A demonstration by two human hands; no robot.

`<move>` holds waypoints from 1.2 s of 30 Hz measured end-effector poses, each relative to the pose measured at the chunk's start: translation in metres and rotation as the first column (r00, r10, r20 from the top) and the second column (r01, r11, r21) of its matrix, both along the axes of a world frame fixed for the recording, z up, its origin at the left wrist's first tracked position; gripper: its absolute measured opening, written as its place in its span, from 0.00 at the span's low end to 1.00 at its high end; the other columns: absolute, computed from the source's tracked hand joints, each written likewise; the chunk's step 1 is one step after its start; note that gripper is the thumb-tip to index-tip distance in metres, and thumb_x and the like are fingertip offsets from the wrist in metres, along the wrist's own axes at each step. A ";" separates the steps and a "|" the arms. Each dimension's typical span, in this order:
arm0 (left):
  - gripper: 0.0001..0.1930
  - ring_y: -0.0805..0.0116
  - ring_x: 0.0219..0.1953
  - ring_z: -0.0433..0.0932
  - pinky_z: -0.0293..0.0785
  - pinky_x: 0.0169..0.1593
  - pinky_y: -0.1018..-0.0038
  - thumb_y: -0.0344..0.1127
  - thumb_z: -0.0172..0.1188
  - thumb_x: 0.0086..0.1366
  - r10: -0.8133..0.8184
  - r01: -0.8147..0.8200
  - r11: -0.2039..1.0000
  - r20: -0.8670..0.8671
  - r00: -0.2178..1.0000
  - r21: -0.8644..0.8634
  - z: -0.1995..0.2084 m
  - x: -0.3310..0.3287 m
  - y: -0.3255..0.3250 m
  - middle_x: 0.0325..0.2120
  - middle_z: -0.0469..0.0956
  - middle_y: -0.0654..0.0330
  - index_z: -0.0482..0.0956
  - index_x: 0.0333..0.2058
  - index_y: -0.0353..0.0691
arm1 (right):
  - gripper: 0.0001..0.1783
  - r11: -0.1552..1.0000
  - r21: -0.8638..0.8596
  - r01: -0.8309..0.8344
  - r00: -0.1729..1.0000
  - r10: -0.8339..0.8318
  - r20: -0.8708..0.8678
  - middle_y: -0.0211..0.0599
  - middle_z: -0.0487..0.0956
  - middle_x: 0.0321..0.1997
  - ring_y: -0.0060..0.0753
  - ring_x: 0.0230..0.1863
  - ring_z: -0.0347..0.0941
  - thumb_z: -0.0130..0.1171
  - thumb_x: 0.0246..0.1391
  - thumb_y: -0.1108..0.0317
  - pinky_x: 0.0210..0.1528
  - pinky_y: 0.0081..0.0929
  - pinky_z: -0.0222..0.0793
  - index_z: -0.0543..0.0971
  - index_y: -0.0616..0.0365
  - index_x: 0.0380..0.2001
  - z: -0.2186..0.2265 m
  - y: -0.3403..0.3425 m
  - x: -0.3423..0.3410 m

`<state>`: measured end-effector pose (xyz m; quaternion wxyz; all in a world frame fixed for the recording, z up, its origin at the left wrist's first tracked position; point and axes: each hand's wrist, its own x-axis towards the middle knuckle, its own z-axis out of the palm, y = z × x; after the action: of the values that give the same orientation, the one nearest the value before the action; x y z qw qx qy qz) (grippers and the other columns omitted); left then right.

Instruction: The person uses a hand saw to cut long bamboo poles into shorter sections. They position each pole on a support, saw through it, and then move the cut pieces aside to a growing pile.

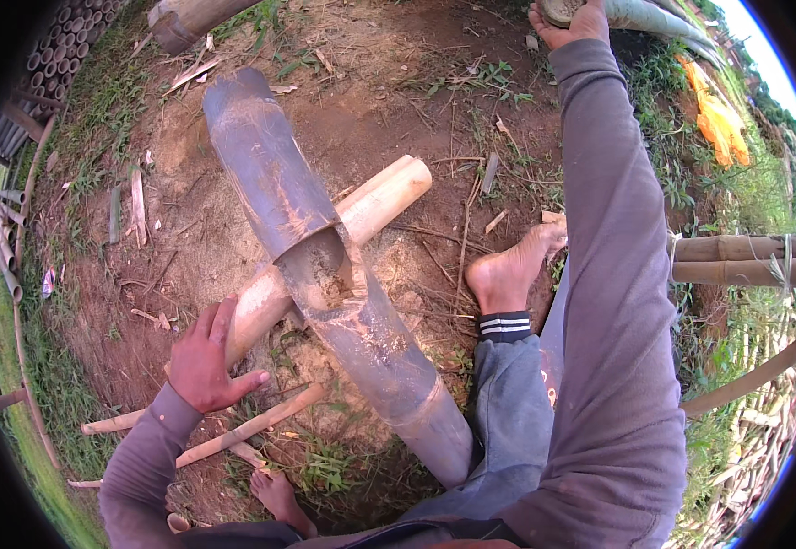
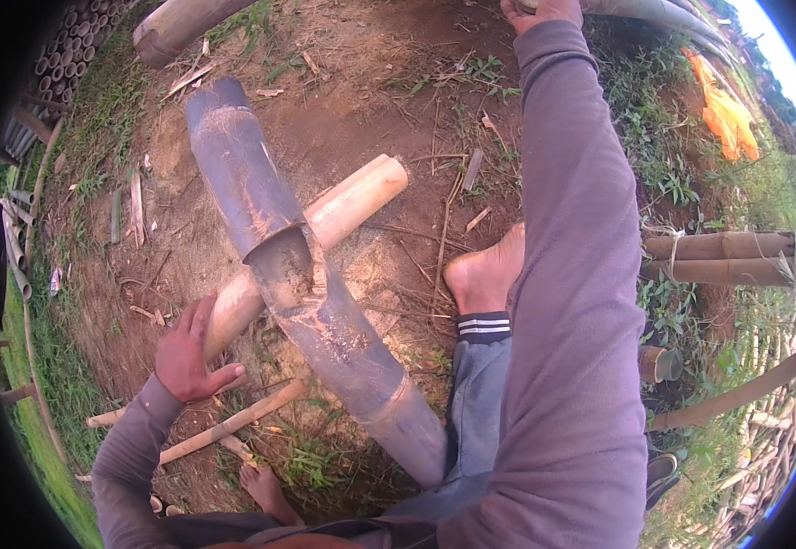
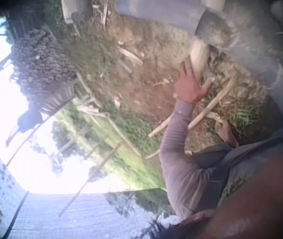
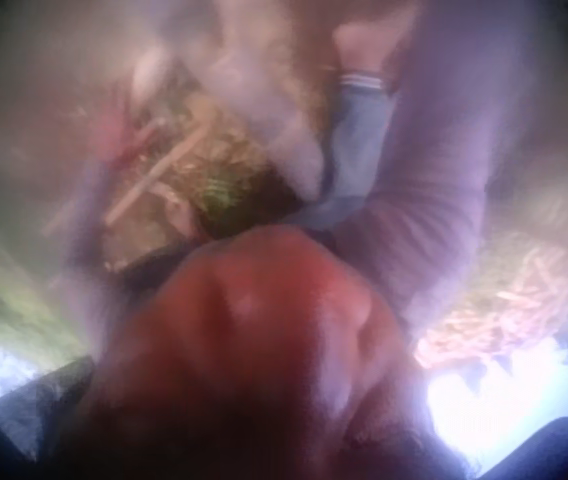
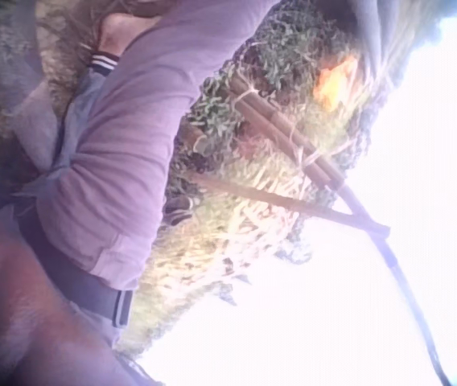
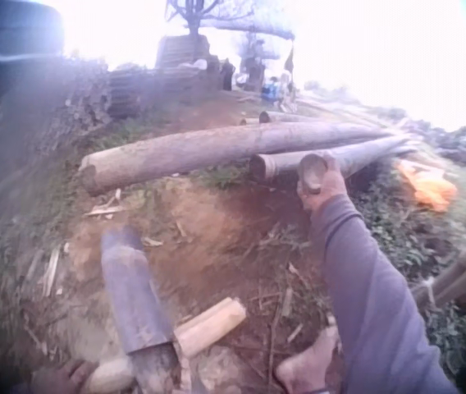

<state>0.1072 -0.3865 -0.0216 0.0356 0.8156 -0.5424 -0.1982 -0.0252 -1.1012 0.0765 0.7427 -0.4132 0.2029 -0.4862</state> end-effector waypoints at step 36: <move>0.55 0.36 0.66 0.72 0.68 0.71 0.49 0.59 0.78 0.57 -0.288 0.057 0.836 -0.348 0.892 -0.545 0.047 -0.121 -0.064 0.66 0.71 0.39 0.61 0.73 0.36 | 0.35 0.891 0.394 0.225 0.971 -0.170 -0.170 0.43 0.84 0.52 0.43 0.49 0.85 0.76 0.59 0.55 0.55 0.45 0.84 0.74 0.63 0.62 -0.086 0.366 -0.234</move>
<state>-0.0139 -0.4502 0.0255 0.3513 0.6600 -0.6281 -0.2154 -0.2590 -0.7355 -0.0098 0.7446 -0.2562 0.3898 -0.4775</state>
